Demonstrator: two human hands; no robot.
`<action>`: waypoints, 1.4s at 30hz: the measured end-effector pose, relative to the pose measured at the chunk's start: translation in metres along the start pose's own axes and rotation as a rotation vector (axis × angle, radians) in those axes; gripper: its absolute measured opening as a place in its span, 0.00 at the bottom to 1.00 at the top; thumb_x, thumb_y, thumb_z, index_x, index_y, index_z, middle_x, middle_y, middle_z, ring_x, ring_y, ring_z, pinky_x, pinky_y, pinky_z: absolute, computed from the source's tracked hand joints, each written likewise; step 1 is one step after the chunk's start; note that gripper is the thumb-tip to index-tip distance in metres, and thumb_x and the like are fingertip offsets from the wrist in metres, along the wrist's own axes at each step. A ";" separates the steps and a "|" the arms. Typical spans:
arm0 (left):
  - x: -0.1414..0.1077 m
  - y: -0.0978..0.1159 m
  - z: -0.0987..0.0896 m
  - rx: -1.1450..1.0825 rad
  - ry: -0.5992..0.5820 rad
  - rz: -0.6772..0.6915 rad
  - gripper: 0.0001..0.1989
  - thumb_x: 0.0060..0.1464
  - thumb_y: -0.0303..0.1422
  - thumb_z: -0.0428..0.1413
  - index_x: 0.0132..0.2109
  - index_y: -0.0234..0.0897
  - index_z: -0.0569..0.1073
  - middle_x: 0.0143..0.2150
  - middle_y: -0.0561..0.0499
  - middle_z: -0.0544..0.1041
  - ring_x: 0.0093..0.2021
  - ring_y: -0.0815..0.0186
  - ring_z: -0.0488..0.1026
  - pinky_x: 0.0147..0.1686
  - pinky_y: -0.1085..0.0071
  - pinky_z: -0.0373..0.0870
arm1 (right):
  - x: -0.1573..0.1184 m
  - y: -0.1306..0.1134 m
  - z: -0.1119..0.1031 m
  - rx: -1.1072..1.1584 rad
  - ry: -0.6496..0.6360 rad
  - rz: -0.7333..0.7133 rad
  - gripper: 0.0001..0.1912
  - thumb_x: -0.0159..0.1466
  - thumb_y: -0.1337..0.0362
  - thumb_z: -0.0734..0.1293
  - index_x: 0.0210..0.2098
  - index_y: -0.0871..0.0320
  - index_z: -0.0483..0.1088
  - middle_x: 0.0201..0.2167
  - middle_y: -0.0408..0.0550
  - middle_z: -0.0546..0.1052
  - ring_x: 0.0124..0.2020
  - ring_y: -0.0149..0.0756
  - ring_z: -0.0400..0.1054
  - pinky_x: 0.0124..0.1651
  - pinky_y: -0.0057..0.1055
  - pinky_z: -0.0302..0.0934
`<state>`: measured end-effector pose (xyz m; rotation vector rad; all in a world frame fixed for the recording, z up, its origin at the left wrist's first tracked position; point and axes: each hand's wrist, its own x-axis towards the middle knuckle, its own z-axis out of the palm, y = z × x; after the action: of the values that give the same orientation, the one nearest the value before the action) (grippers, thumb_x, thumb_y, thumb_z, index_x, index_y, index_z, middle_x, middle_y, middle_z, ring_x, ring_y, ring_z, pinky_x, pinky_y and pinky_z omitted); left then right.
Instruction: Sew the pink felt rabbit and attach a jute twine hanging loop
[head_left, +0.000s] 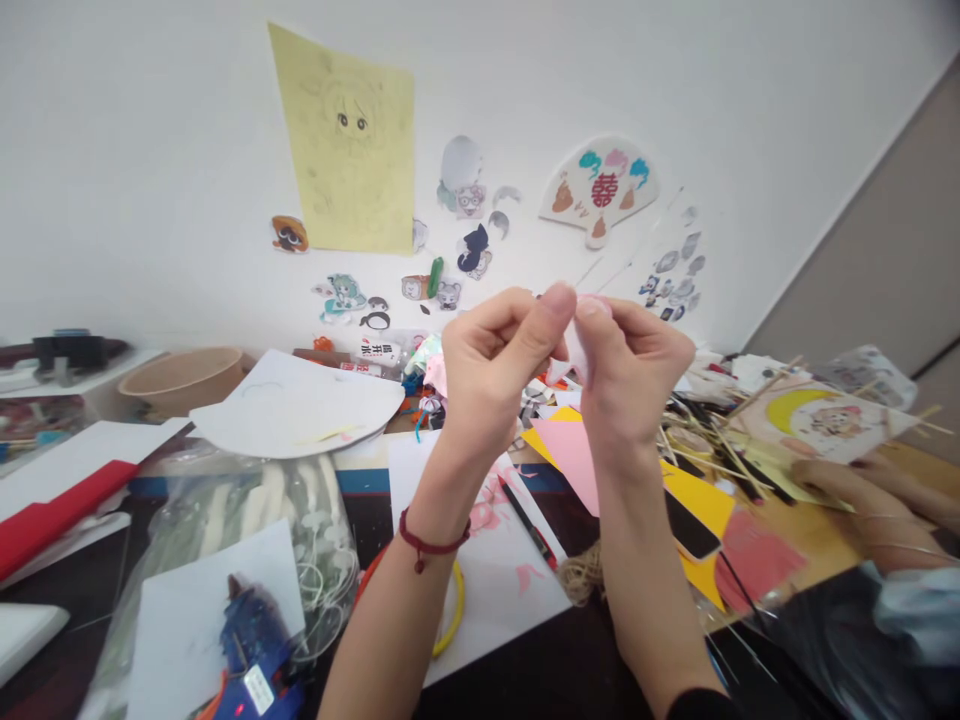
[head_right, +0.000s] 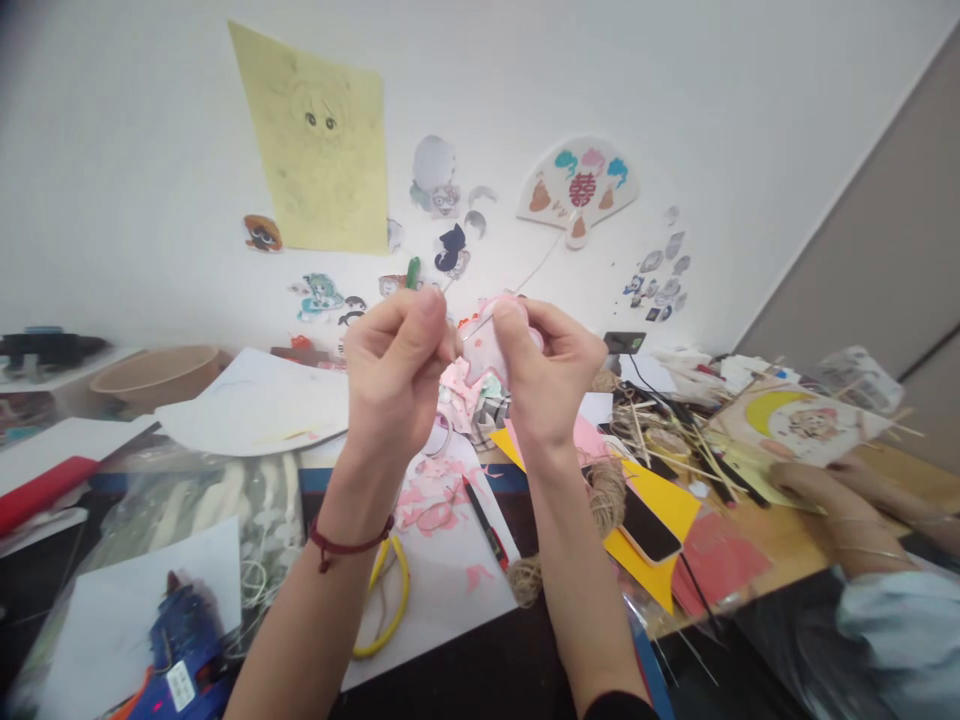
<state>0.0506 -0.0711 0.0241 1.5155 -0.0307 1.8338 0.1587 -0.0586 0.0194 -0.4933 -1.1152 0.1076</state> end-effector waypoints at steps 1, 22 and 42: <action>-0.001 -0.001 0.000 0.014 -0.003 0.003 0.22 0.59 0.47 0.63 0.24 0.39 0.69 0.20 0.57 0.65 0.21 0.74 0.56 0.21 0.70 0.55 | 0.000 0.000 0.000 0.009 0.021 -0.001 0.04 0.58 0.62 0.76 0.28 0.55 0.80 0.23 0.40 0.77 0.25 0.30 0.68 0.33 0.30 0.64; 0.002 0.003 -0.009 0.221 -0.065 0.162 0.08 0.57 0.38 0.66 0.33 0.40 0.80 0.28 0.54 0.78 0.25 0.73 0.69 0.25 0.74 0.67 | 0.003 -0.031 -0.012 0.074 -0.145 -0.019 0.06 0.62 0.60 0.75 0.32 0.55 0.80 0.24 0.40 0.77 0.20 0.26 0.63 0.20 0.27 0.57; 0.005 0.021 -0.014 0.789 -0.024 0.454 0.08 0.63 0.34 0.61 0.33 0.39 0.76 0.29 0.54 0.78 0.30 0.70 0.71 0.32 0.70 0.67 | 0.002 -0.038 -0.012 -0.045 -0.036 -0.068 0.03 0.61 0.64 0.75 0.31 0.55 0.80 0.23 0.39 0.78 0.23 0.27 0.67 0.24 0.27 0.61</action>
<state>0.0270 -0.0771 0.0330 2.1990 0.4140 2.3403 0.1639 -0.0955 0.0333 -0.4946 -1.1708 0.0327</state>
